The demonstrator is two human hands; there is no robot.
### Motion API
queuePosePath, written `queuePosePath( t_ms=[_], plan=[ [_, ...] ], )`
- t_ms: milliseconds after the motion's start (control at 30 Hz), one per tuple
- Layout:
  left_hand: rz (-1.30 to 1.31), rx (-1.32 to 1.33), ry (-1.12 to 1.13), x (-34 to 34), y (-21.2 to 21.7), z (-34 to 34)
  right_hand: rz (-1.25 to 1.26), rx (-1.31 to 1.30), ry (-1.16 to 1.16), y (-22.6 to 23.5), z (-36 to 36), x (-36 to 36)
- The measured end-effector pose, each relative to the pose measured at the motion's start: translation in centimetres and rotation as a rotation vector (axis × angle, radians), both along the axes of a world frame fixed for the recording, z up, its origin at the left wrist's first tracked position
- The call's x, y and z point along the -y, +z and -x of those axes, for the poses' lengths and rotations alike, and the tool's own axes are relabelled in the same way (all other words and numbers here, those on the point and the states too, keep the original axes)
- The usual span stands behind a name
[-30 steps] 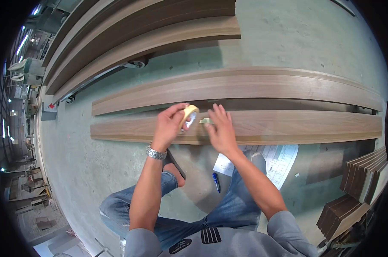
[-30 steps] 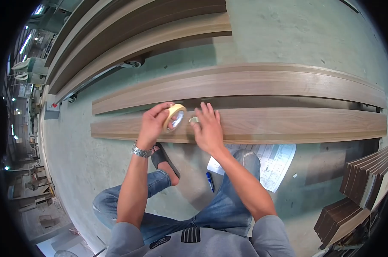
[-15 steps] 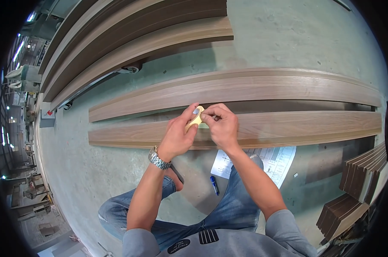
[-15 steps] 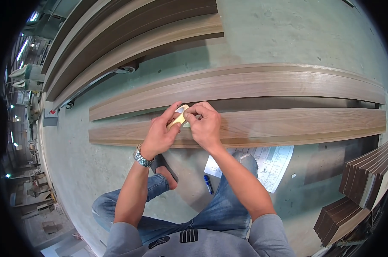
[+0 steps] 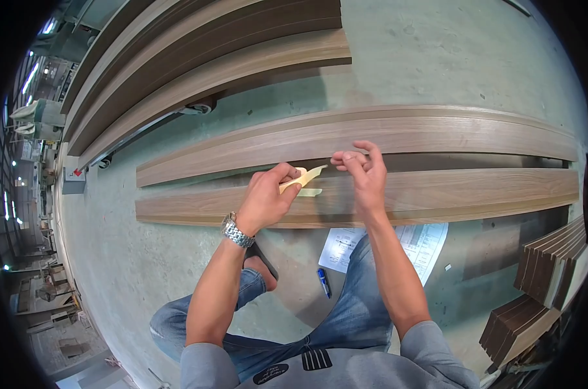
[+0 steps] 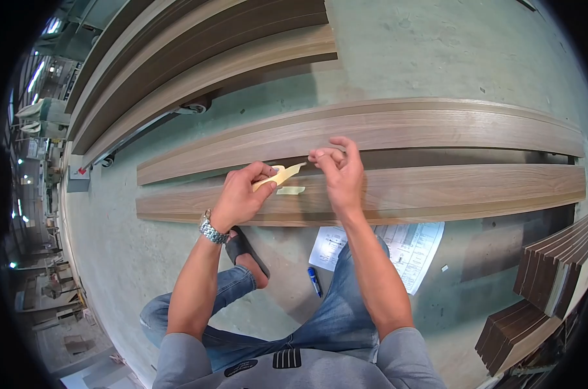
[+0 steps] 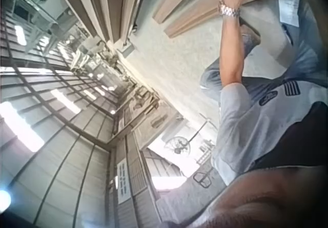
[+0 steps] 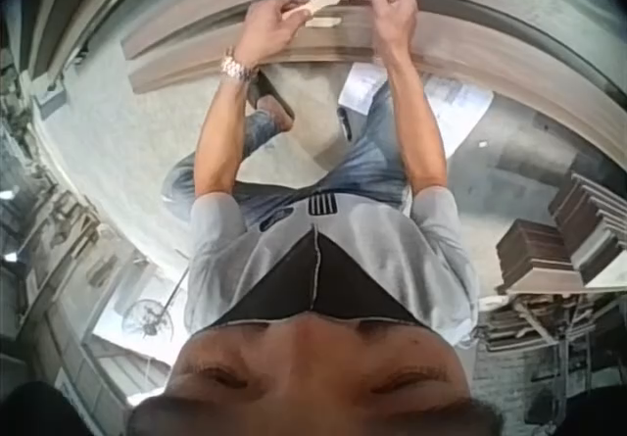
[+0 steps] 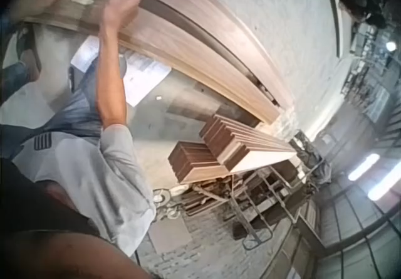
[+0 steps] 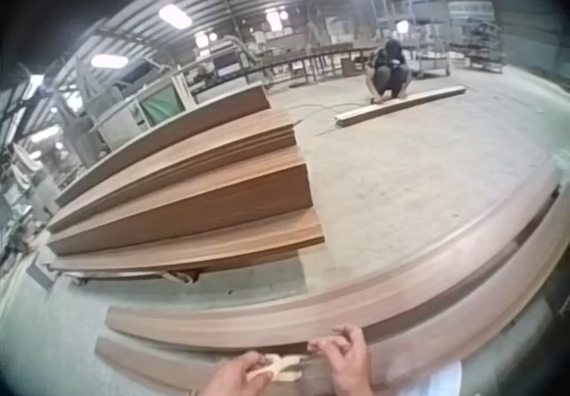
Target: Marking and applying labels to wooden boards on a factory floor using tape and a marker.
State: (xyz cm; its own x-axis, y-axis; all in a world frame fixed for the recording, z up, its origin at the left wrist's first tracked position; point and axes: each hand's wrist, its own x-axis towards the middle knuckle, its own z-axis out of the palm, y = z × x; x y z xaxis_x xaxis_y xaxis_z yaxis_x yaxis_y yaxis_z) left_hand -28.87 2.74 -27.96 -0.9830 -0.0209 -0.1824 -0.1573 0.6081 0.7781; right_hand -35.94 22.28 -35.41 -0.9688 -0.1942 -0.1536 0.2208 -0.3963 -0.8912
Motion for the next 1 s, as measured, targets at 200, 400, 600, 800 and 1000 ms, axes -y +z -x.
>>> queuePosePath(
  t_ms=[200,400,600,800,1000],
  plan=[
    [0.255,-0.085,-0.154,-1.3,1.2,0.8,-0.518,-0.343,0.476,2.0,2.6,-0.7],
    [0.335,-0.119,-0.148,-1.4,0.8,1.1,-0.714,-0.402,0.498,2.2,2.5,0.1],
    [0.317,-0.155,-0.119,-1.6,0.0,0.7,-0.711,-0.391,0.439,0.8,2.0,0.2],
    [0.296,-0.211,-0.072,-1.7,-0.7,-0.2,-0.623,-0.452,0.486,-0.7,1.9,0.4],
    [0.37,-0.168,0.05,-2.7,-1.4,-0.1,-0.68,-0.676,0.336,-0.3,-0.2,0.8]
  ],
)
